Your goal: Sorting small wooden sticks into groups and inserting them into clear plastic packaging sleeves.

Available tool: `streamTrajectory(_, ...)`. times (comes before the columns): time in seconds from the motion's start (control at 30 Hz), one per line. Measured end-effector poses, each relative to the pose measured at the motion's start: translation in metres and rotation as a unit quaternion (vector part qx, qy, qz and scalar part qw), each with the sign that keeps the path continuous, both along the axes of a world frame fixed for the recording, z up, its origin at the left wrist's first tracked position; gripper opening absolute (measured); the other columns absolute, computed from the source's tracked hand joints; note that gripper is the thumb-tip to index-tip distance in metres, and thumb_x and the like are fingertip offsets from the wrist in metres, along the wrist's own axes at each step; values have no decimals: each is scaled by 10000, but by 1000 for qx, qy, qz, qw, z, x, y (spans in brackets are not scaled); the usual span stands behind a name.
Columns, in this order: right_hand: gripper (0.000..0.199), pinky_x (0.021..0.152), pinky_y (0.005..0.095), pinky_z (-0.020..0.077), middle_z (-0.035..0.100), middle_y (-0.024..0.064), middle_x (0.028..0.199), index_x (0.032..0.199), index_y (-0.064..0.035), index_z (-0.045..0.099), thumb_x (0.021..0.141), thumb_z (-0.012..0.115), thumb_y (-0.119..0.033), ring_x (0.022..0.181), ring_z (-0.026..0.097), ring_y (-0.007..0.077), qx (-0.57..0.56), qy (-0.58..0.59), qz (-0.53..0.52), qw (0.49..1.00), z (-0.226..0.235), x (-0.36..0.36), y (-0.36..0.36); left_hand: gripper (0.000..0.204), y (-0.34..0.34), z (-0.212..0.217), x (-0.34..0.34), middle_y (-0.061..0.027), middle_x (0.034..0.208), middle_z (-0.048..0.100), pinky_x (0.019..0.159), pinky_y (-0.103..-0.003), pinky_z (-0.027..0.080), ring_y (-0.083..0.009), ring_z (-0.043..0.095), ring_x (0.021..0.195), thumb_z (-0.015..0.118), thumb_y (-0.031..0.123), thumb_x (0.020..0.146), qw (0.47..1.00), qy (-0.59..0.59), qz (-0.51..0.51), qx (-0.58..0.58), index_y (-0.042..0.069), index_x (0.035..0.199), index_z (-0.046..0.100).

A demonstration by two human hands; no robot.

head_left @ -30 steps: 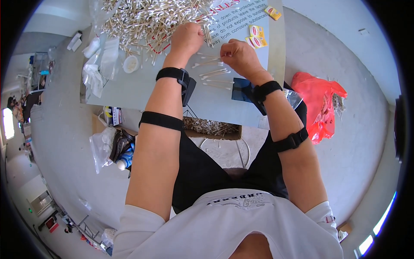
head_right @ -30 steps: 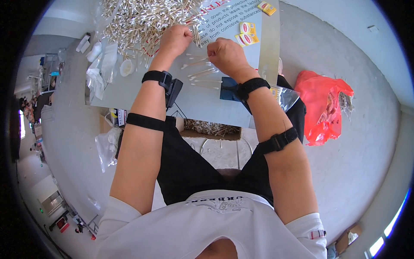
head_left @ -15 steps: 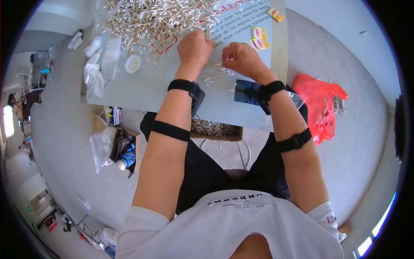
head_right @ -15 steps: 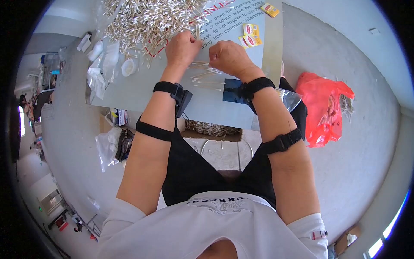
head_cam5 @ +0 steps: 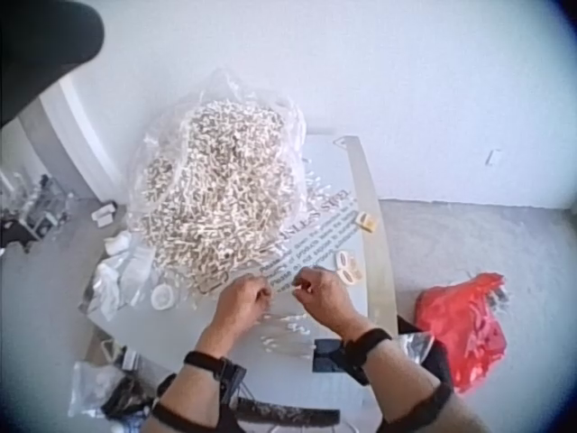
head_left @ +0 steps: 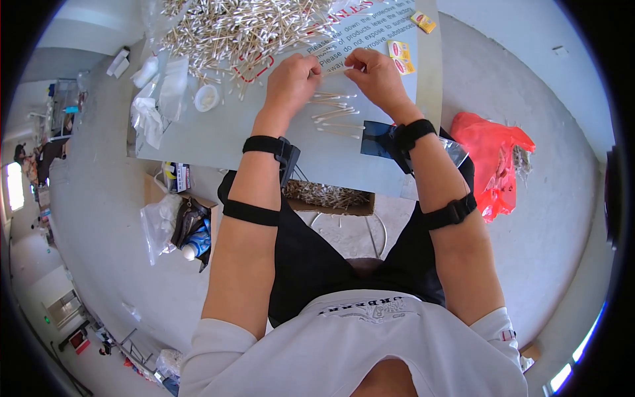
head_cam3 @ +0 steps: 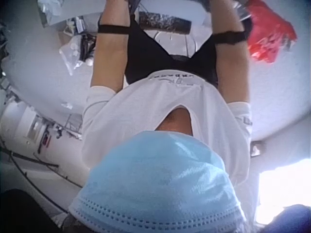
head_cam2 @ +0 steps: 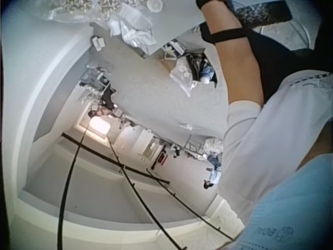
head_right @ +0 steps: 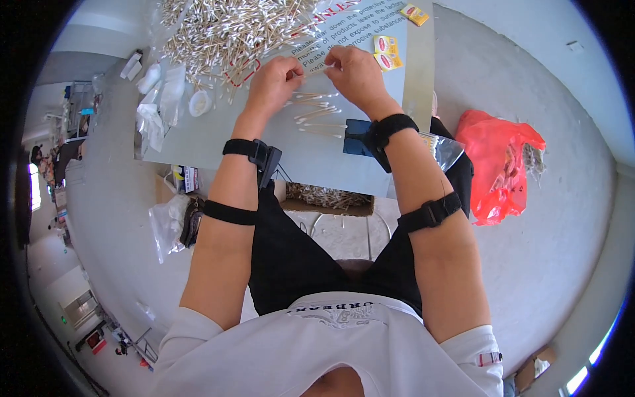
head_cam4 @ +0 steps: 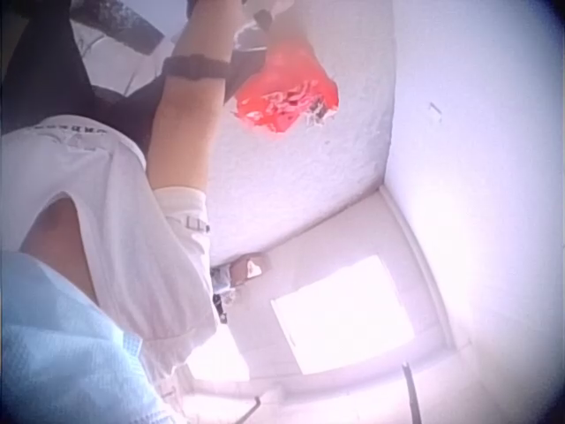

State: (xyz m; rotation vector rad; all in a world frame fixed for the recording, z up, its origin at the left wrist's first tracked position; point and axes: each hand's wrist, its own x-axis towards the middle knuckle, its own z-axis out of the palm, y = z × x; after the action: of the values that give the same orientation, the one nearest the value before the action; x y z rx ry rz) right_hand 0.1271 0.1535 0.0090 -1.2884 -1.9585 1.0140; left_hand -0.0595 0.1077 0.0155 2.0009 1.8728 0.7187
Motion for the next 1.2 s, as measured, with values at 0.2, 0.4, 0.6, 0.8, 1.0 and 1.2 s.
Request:
streamTrajectory(0.2, 135, 777, 410, 498, 621, 132, 935, 865, -97, 711, 732, 696, -112, 867, 613, 331, 105, -33, 25, 994, 8, -7, 1, 116, -14, 0, -4, -75, 803, 589, 671, -355, 497, -233, 617, 740, 729, 65, 726, 1000, 7, -19, -2, 65, 808, 647)
streamTrajectory(0.4, 167, 813, 345, 496, 613, 107, 981, 940, -61, 698, 775, 681, -77, 889, 606, 301, 203, -93, 46, 974, -9, 7, -22, 362, -41, -3, 6, -126, 1206, 554, 964, -411, 410, -297, 502, 1174, 687, 194, 809, 993, 81, -56, 71, 41, 1127, 604)
streamTrajectory(0.6, 129, 894, 327, 464, 634, 133, 1080, 946, 5, 670, 852, 614, -65, 1016, 591, 276, -17, 213, -149, 965, -1, 14, -69, 803, -90, -12, 47, -172, 1536, 272, 1166, -501, 145, -317, 205, 1445, 594, 460, 876, 988, 140, -61, 9, 33, 1478, 280)
streamTrajectory(0.8, 220, 1013, 314, 390, 544, 147, 1301, 1122, 40, 595, 962, 506, -82, 1201, 512, 236, 27, 271, -224, 936, -2, 14, -126, 813, -107, -19, 70, -223, 1527, 246, 1161, -524, 144, -347, 206, 1437, 600, 463, 873, 990, 122, -72, 6, 6, 1466, 283)
streamTrajectory(1.0, 317, 1075, 323, 338, 494, 160, 1380, 1237, 43, 555, 1007, 453, -150, 1274, 463, 249, 4, 349, -234, 908, -14, 7, -125, 593, -87, -20, 61, -224, 1504, 286, 1151, -435, 206, -335, 268, 1408, 461, 352, 1000, 951, -271, 95, 109, -30, 1430, 317)
streamTrajectory(1.2, 341, 1088, 342, 323, 507, 184, 1375, 1240, 69, 546, 1012, 456, -168, 1300, 450, 269, 6, 368, -215, 905, -24, -1, -111, 541, -79, -18, 85, -175, 1468, 368, 1130, -373, 253, -273, 335, 1374, 398, 365, 1030, 900, -421, 68, 88, -27, 1402, 384)
